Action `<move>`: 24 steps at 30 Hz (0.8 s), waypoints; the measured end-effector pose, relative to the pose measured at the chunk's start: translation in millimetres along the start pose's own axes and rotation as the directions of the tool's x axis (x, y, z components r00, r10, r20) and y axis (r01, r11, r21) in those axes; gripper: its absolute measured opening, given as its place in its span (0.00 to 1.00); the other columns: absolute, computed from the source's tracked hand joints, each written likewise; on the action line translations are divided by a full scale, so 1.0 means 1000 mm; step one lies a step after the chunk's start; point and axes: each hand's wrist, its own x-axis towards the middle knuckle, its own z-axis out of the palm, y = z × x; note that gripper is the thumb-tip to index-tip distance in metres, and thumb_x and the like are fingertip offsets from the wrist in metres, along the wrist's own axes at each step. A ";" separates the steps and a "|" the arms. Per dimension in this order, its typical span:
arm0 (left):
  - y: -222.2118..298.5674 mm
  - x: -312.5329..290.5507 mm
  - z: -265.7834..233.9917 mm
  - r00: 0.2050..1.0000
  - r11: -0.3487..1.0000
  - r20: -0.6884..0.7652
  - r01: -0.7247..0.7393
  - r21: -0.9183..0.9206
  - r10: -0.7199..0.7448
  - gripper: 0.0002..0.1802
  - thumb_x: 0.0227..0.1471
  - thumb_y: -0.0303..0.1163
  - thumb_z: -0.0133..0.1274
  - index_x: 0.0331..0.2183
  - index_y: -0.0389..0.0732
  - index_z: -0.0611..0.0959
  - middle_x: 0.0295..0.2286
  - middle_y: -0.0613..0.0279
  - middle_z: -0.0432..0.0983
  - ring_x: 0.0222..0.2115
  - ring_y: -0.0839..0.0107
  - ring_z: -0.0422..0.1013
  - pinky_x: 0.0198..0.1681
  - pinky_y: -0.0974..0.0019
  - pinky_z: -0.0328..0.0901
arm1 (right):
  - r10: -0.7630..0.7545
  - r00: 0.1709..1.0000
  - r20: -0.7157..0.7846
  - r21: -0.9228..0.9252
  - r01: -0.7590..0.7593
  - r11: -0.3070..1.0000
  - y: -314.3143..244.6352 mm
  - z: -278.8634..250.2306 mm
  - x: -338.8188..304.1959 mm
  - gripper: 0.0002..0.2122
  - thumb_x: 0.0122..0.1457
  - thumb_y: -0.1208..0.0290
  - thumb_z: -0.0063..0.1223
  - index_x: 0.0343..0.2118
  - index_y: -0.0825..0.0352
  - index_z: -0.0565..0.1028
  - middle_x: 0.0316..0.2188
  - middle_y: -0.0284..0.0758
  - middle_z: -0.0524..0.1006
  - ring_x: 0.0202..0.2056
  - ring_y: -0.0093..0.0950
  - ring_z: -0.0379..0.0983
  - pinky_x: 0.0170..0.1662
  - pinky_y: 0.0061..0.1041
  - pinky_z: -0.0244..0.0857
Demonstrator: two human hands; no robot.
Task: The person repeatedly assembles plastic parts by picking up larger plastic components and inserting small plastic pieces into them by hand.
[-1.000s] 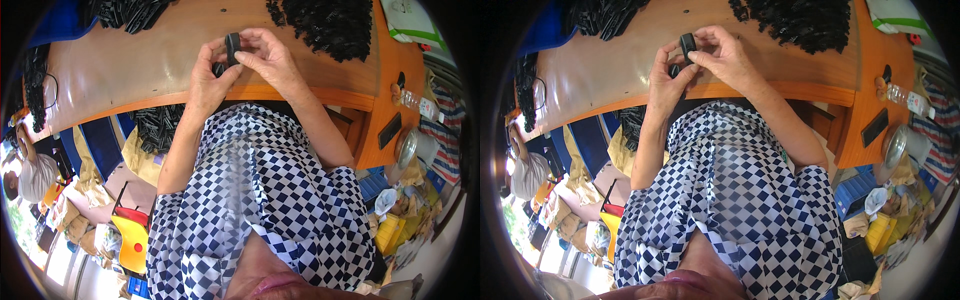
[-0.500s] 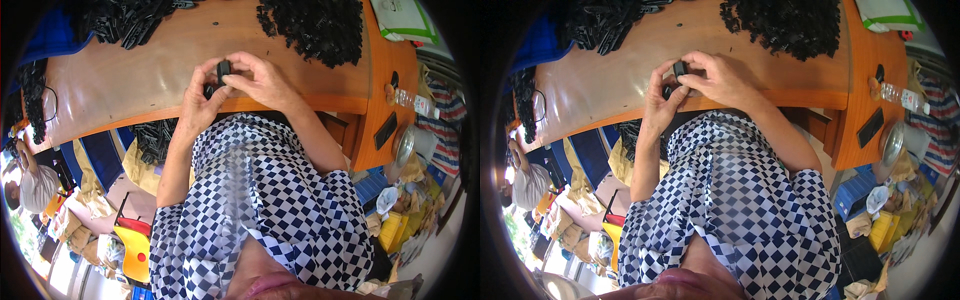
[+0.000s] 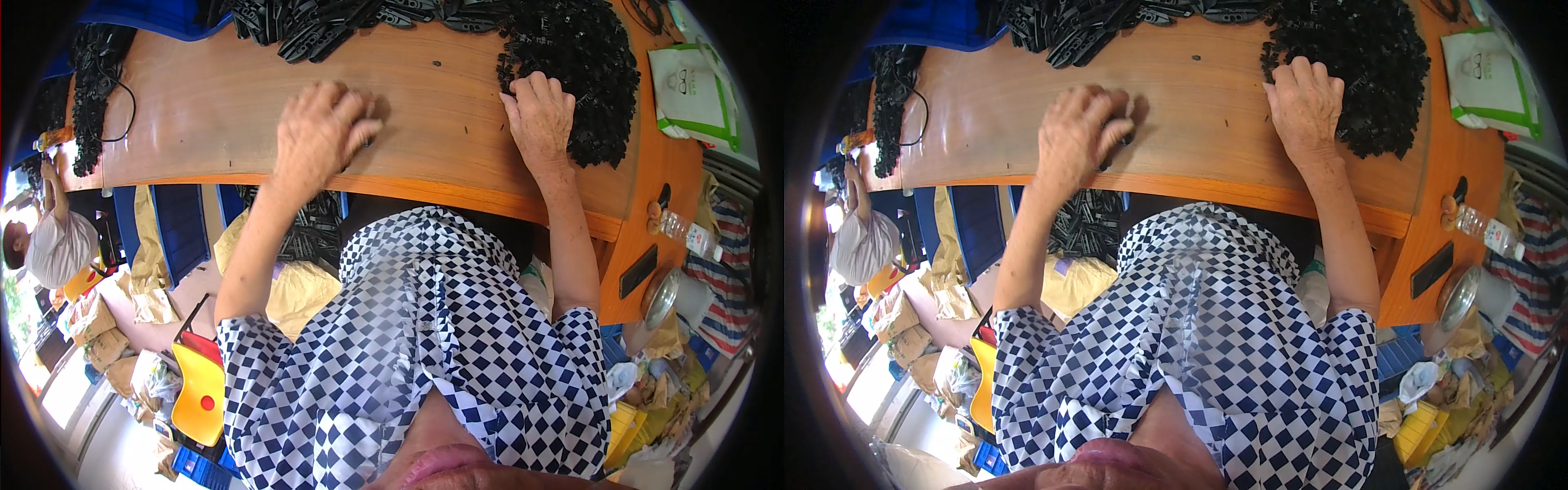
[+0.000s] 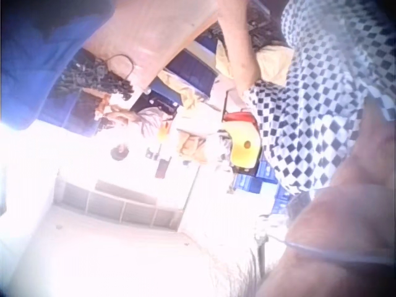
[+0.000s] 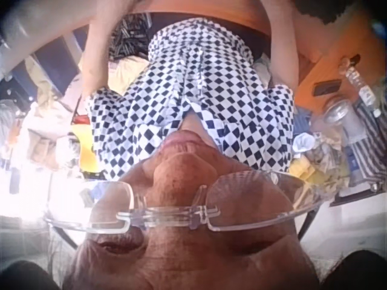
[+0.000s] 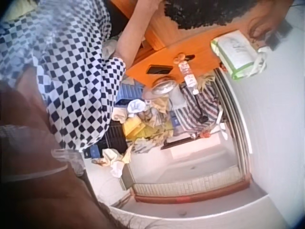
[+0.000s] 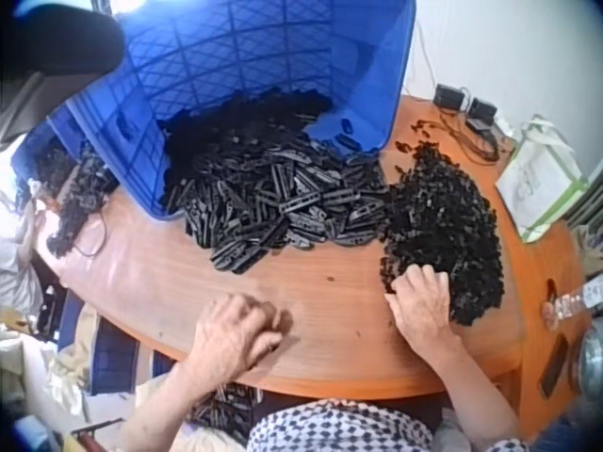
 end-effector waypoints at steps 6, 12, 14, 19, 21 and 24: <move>-0.063 0.053 0.028 0.982 0.968 -0.184 0.073 0.241 -0.028 0.14 0.48 0.33 0.56 0.40 0.43 0.79 0.33 0.60 0.72 0.36 0.58 0.70 0.38 0.58 0.67 | -0.020 1.000 0.012 0.123 0.018 0.992 0.006 0.001 -0.007 0.06 0.47 0.70 0.62 0.28 0.62 0.78 0.30 0.29 0.70 0.36 0.31 0.66 0.38 0.33 0.57; -0.074 0.056 0.036 0.996 0.958 -0.091 0.028 0.284 -0.003 0.11 0.48 0.31 0.56 0.36 0.42 0.76 0.33 0.59 0.71 0.37 0.57 0.70 0.37 0.57 0.68 | 0.041 0.994 -0.098 0.394 0.000 0.919 0.009 -0.004 -0.012 0.05 0.52 0.73 0.60 0.29 0.64 0.75 0.25 0.30 0.75 0.30 0.29 0.72 0.34 0.27 0.63; -0.075 0.057 0.041 0.996 0.959 -0.087 -0.006 0.285 0.032 0.11 0.48 0.31 0.55 0.36 0.42 0.76 0.33 0.59 0.72 0.36 0.56 0.70 0.37 0.56 0.68 | 0.264 0.955 0.136 0.789 -0.265 0.554 0.003 -0.009 -0.012 0.05 0.54 0.73 0.59 0.32 0.64 0.74 0.27 0.31 0.76 0.31 0.27 0.73 0.34 0.25 0.64; -0.075 0.055 0.045 0.985 0.993 -0.143 0.105 0.062 -0.095 0.09 0.52 0.30 0.54 0.38 0.43 0.75 0.33 0.62 0.75 0.33 0.61 0.72 0.36 0.60 0.68 | 0.092 0.805 0.587 0.604 -0.359 -0.712 0.004 -0.006 -0.017 0.06 0.60 0.78 0.52 0.39 0.64 0.73 0.31 0.35 0.77 0.33 0.25 0.75 0.37 0.20 0.70; -0.072 0.058 0.043 0.915 0.517 0.083 0.295 -0.803 -0.394 0.08 0.56 0.29 0.53 0.40 0.45 0.75 0.33 0.65 0.77 0.33 0.69 0.74 0.35 0.66 0.68 | 0.068 0.800 0.597 0.552 -0.347 -0.758 0.004 -0.006 -0.022 0.06 0.60 0.79 0.51 0.40 0.64 0.73 0.32 0.35 0.77 0.34 0.26 0.76 0.39 0.21 0.71; -0.058 0.054 0.036 0.891 -0.091 0.331 0.319 -0.943 -0.310 0.10 0.56 0.28 0.53 0.42 0.43 0.75 0.37 0.59 0.77 0.36 0.70 0.74 0.34 0.72 0.68 | 0.037 0.804 0.594 0.477 -0.315 -0.821 -0.002 -0.008 -0.025 0.06 0.60 0.78 0.51 0.40 0.65 0.73 0.33 0.35 0.77 0.37 0.27 0.76 0.41 0.21 0.71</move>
